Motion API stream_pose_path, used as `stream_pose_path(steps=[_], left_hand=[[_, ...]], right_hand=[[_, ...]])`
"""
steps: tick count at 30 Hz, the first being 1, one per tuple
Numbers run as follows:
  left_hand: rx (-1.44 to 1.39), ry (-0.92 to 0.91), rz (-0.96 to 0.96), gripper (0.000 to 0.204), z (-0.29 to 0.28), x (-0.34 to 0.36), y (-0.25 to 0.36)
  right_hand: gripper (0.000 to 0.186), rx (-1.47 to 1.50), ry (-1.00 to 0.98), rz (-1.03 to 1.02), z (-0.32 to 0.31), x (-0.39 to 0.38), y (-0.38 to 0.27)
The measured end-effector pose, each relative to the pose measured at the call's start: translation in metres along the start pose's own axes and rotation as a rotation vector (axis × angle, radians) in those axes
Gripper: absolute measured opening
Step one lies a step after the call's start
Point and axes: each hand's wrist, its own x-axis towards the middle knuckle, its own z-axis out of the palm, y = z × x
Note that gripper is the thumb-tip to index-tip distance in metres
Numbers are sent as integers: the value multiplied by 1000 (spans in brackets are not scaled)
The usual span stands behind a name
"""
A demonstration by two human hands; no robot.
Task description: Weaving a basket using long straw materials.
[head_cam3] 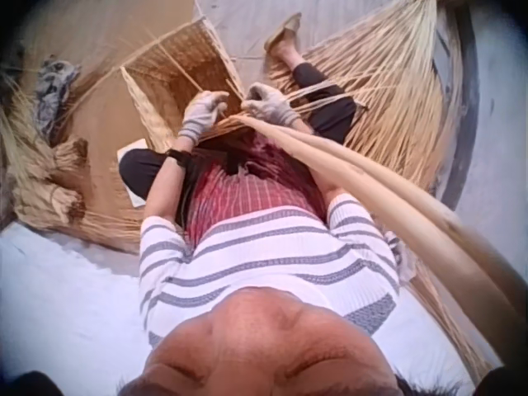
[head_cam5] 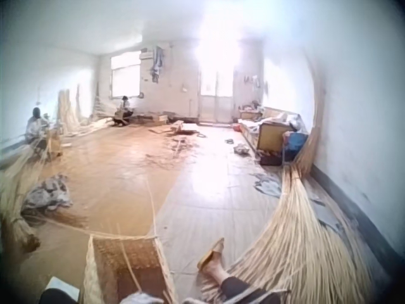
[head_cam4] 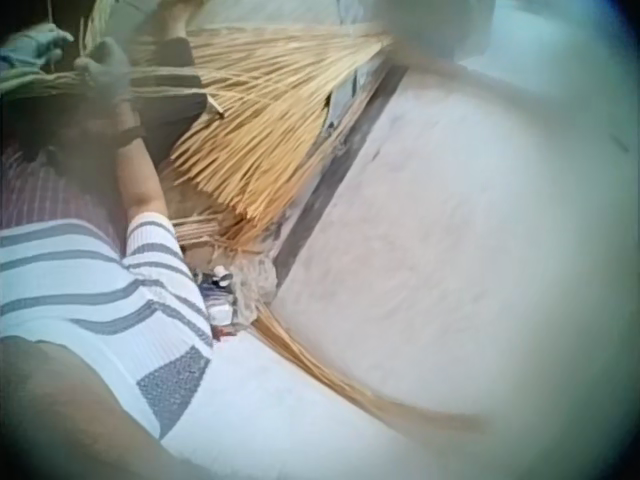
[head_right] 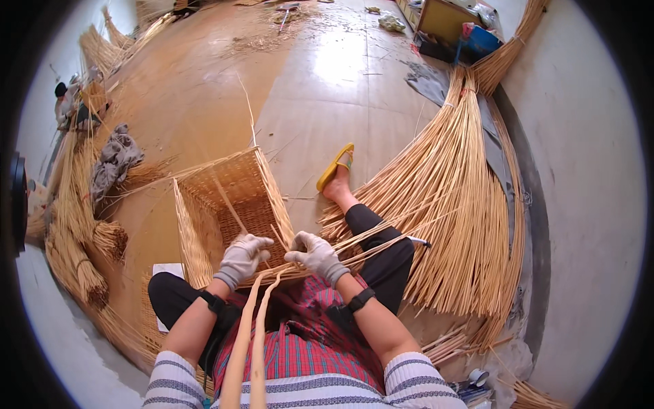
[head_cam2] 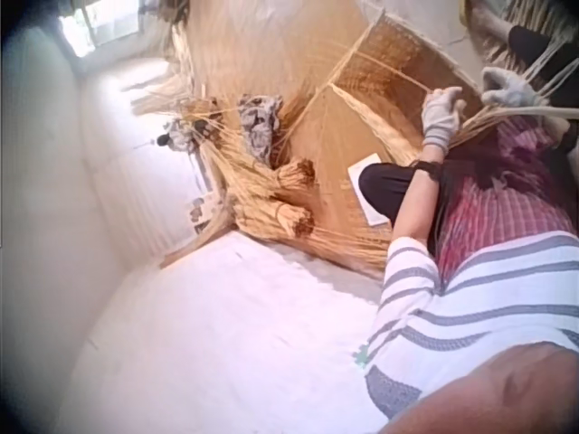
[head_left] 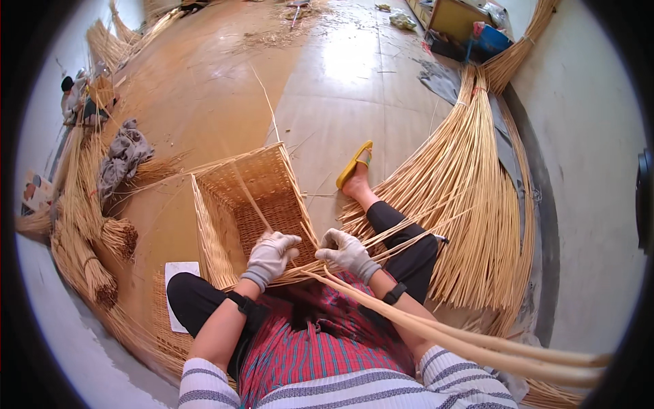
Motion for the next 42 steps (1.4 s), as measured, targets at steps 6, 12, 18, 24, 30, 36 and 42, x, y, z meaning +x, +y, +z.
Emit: stream_pose_path(steps=[6,12,18,24,30,36,42], left_hand=[[-1146,1,-462,27,27,18,10],[-1389,-329,-707,37,25,20,5],[-714,-417,-329,36,20,35,-3],[-739,-124,-269,31,38,34,3],[-852,-80,-326,19,18,-21,8],[-330,6,-37,44,23,-52,33],[-278,76,-154,29,25,-49,40]], right_hand=[[23,48,-132,57,3,3,-17],[46,-350,-92,82,7,5,-35],[57,-469,-65,103,7,0,-41],[40,-694,166,-90,32,3,-24],[35,-762,340,-75,40,5,-17],[40,-659,133,-33,21,3,-43],[56,406,-1071,84,-14,-42,-182]])
